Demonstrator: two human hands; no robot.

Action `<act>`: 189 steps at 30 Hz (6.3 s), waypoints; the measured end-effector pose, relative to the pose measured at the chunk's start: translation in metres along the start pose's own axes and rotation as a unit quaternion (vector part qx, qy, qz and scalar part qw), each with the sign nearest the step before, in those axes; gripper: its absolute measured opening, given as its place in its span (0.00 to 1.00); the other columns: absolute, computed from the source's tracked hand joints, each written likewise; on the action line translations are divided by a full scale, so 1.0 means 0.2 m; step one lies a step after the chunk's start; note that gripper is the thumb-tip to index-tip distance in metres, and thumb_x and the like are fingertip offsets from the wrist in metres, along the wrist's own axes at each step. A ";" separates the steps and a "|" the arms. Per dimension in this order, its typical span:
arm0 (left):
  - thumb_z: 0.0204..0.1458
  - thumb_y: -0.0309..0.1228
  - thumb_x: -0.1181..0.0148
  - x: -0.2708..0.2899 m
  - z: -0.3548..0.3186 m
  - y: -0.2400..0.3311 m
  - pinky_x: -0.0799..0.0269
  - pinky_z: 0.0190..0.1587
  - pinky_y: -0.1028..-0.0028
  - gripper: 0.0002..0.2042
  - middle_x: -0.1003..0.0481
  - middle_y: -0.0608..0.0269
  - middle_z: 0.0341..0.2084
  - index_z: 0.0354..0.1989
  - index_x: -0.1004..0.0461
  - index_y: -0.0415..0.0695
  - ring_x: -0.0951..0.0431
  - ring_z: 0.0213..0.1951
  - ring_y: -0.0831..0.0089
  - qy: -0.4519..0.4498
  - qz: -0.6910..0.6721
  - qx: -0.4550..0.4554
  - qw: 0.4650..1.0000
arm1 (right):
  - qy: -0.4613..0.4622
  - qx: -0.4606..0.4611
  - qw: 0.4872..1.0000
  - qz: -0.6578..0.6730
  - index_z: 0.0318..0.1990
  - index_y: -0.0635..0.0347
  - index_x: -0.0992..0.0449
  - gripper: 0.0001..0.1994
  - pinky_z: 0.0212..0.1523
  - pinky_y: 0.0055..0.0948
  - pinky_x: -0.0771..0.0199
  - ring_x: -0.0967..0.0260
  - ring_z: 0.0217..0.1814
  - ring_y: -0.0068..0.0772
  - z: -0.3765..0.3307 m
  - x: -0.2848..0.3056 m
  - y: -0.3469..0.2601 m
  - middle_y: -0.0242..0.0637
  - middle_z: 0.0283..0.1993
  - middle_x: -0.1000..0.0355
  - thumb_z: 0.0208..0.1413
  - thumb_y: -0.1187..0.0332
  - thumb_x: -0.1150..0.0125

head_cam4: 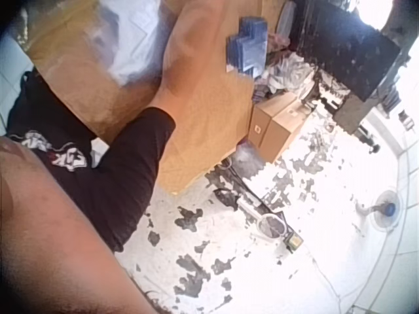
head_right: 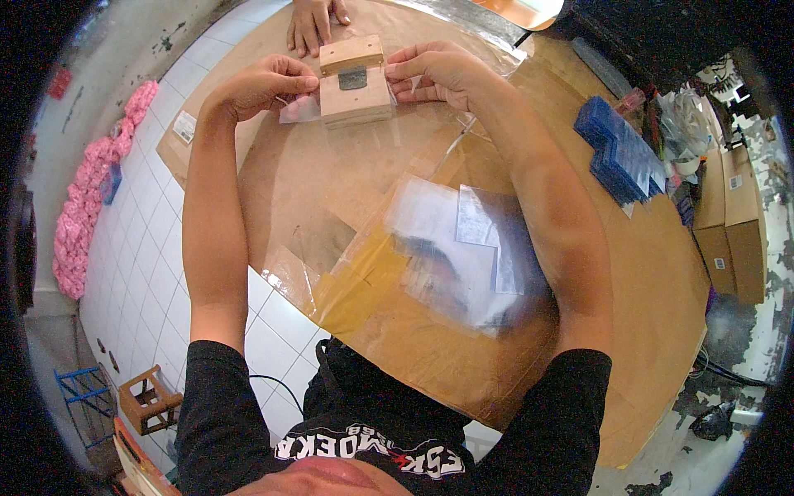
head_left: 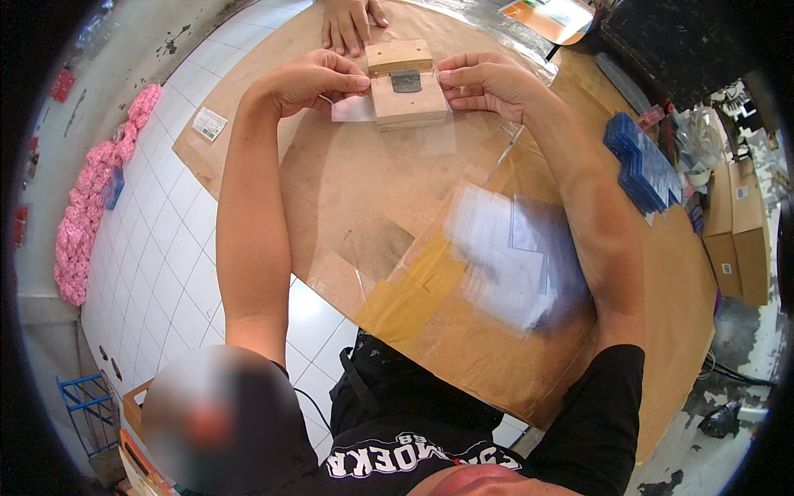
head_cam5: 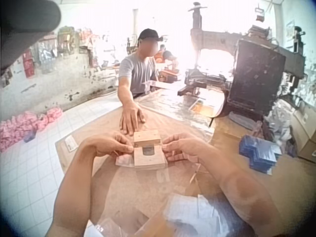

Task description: The person seals small plastic pouches containing blue components. They position the open end of each pouch inside a wooden clamping jig, press the edges together to form a seal, and then place the completed pouch onto a stack of finished items.

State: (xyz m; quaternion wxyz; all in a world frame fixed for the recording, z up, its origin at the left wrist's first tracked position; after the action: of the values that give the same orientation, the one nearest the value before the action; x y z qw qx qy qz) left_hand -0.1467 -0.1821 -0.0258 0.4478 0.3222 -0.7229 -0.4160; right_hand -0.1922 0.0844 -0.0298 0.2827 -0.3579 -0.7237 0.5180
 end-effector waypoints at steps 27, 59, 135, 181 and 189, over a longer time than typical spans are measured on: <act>0.58 0.43 0.36 0.00 -0.03 0.02 0.24 0.28 0.82 0.14 0.22 0.70 0.24 0.32 0.20 0.45 0.22 0.26 0.82 -0.023 -0.007 0.025 0.999 | 0.006 0.003 1.000 0.007 0.51 0.62 0.25 0.15 0.47 0.24 0.18 0.23 0.41 0.21 0.01 -0.01 0.01 0.34 0.43 0.23 0.59 0.68 0.34; 0.57 0.43 0.35 0.00 -0.02 0.01 0.29 0.24 0.84 0.12 0.25 0.74 0.21 0.29 0.23 0.49 0.25 0.23 0.85 -0.013 0.007 0.012 1.000 | 0.013 0.005 1.000 0.008 0.52 0.62 0.25 0.15 0.46 0.24 0.18 0.24 0.40 0.20 0.01 -0.01 0.01 0.33 0.42 0.23 0.60 0.68 0.35; 0.62 0.21 0.48 -1.06 -0.43 0.56 0.20 0.34 0.75 0.13 0.17 0.55 0.33 0.53 0.30 0.29 0.15 0.31 0.72 -0.007 -0.030 -0.360 0.932 | 0.307 0.540 0.600 -0.504 0.36 0.63 0.19 0.14 0.28 0.27 0.31 0.30 0.29 0.33 -1.26 -0.19 -0.15 0.35 0.29 0.27 0.39 0.82 0.24; 0.63 0.28 0.46 -0.70 -0.11 0.43 0.17 0.40 0.70 0.10 0.22 0.55 0.35 0.51 0.31 0.39 0.16 0.31 0.65 0.175 -0.269 -0.226 0.920 | 0.253 0.606 0.688 -0.308 0.28 0.60 0.38 0.16 0.32 0.34 0.26 0.33 0.27 0.32 -1.48 0.23 -0.22 0.46 0.28 0.30 0.71 0.65 0.59; 0.65 0.25 0.50 -0.67 -0.16 0.49 0.17 0.37 0.70 0.09 0.23 0.55 0.35 0.52 0.35 0.42 0.16 0.31 0.66 0.205 -0.249 -0.242 0.915 | 0.087 0.269 0.870 -0.404 0.38 0.61 0.29 0.07 0.32 0.44 0.28 0.27 0.37 0.54 -1.06 -0.12 0.06 0.44 0.36 0.26 0.61 0.68 0.40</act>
State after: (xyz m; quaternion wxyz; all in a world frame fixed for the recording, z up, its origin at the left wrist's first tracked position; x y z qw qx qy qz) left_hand -0.0730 -0.0358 0.0177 0.5322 0.4521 -0.3889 -0.6009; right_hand -0.0098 0.1831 0.0232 0.6144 0.0120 -0.6099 0.5004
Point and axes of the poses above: each hand's wrist, its own z-axis towards the middle knuckle, its own x-axis out of the back of the hand, y = z × x, the point moved 3 cm from there along z, towards the middle knuckle
